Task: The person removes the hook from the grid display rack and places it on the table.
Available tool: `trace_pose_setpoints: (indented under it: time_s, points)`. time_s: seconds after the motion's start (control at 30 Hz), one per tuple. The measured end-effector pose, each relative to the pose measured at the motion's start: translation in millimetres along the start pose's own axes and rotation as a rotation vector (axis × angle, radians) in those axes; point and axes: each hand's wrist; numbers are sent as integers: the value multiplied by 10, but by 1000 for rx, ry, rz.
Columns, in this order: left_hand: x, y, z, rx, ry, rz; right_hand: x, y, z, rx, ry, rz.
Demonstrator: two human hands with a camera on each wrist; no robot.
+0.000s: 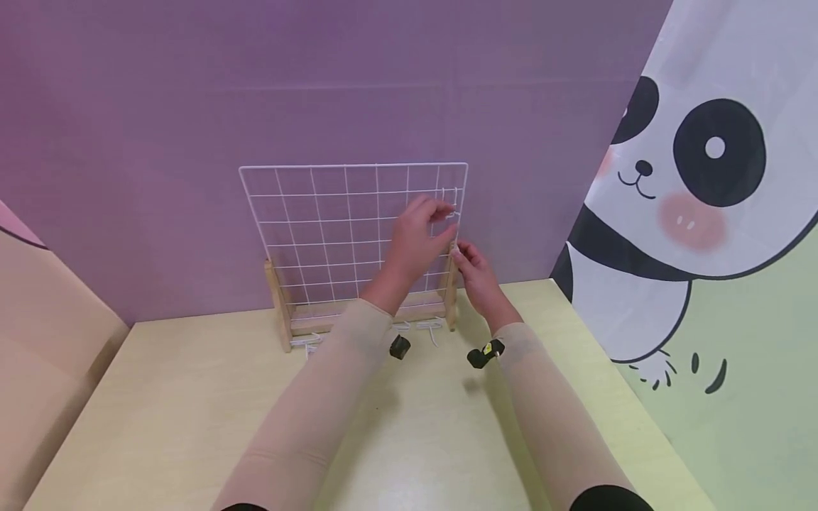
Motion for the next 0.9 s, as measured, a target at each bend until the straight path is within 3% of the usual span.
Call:
trace_pose_setpoints:
  time_s: [0.23, 0.47, 0.73, 0.9]
  points:
    - [-16, -57, -50, 0, 31, 2, -6, -9, 7, -3, -3, 13]
    - [-10, -98, -70, 50, 55, -17, -25, -9, 17, 3, -13, 23]
    - [35, -131, -73, 104, 33, -76, -25, 3, 20, -4, -22, 27]
    - [60, -109, -82, 138, -18, -90, -29, 5, 31, 1, -28, 42]
Point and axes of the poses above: each hand's wrist, its own z-axis away from the middle knuckle, its own y-axis out of the back of the hand, x = y × z, and after that the axes turned 13 degrees about z, right-handed
